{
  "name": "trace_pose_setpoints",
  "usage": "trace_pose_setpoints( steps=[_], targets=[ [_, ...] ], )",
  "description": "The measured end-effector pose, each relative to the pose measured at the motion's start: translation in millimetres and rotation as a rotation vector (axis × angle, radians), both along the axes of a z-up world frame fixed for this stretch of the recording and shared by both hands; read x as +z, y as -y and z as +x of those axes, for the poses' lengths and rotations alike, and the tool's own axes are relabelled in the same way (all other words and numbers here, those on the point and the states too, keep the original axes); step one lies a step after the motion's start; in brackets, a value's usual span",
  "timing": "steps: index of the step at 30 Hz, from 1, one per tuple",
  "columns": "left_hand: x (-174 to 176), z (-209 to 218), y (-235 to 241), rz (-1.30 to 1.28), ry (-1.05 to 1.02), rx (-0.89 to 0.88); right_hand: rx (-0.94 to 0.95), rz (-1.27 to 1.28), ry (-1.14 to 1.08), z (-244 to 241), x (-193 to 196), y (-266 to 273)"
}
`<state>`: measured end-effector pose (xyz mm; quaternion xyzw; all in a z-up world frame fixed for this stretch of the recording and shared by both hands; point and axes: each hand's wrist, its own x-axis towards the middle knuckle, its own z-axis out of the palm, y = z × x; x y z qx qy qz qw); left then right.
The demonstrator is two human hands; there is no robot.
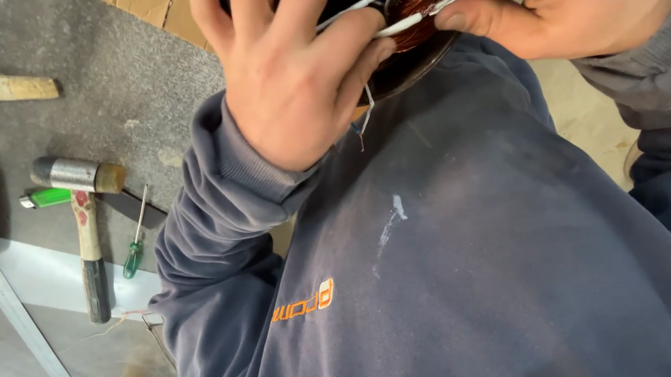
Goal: Winding and connecting electrical wires inside an electric motor housing at a workbench.
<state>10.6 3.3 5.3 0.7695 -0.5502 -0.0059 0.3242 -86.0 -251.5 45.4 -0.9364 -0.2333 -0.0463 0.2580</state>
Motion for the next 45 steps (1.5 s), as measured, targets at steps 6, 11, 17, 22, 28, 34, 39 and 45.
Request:
trace_pose_setpoints(
  steps=[6, 11, 17, 22, 28, 34, 39, 45],
  targets=[
    [1.5, 3.0, 8.0, -0.075, -0.073, -0.042, -0.040, 0.093, -0.153, 2.8, 9.9, -8.1],
    [7.2, 5.2, 7.5, -0.071, -0.139, -0.066, -0.081, 0.280, -0.249, -2.1, 1.3, -8.4],
    [15.1, -12.8, 14.4, -0.048, -0.168, 0.018, -0.142, 0.230, -0.214, 6.4, 13.2, -19.9],
    [14.7, -24.1, 13.6, -0.031, -0.230, 0.105, -0.021, 0.255, -0.163, 4.9, -2.5, -2.5],
    [13.3, -35.7, 15.6, -0.037, -0.159, 0.213, 0.188, 0.252, -0.157, 14.8, -6.6, 20.5],
    [14.0, -47.2, 26.4, -0.019, 0.365, 0.352, 0.228, 0.172, 0.182, 27.7, -17.9, 17.9],
    [-7.2, -45.8, 27.8, -0.046, 0.676, 0.396, 0.291, 0.227, 0.342, 29.7, -41.2, 27.6],
    [-8.1, -46.7, 30.4, -0.070, 0.732, 0.423, 0.276, 0.267, 0.320, 30.6, -50.5, 21.9]
  ],
)
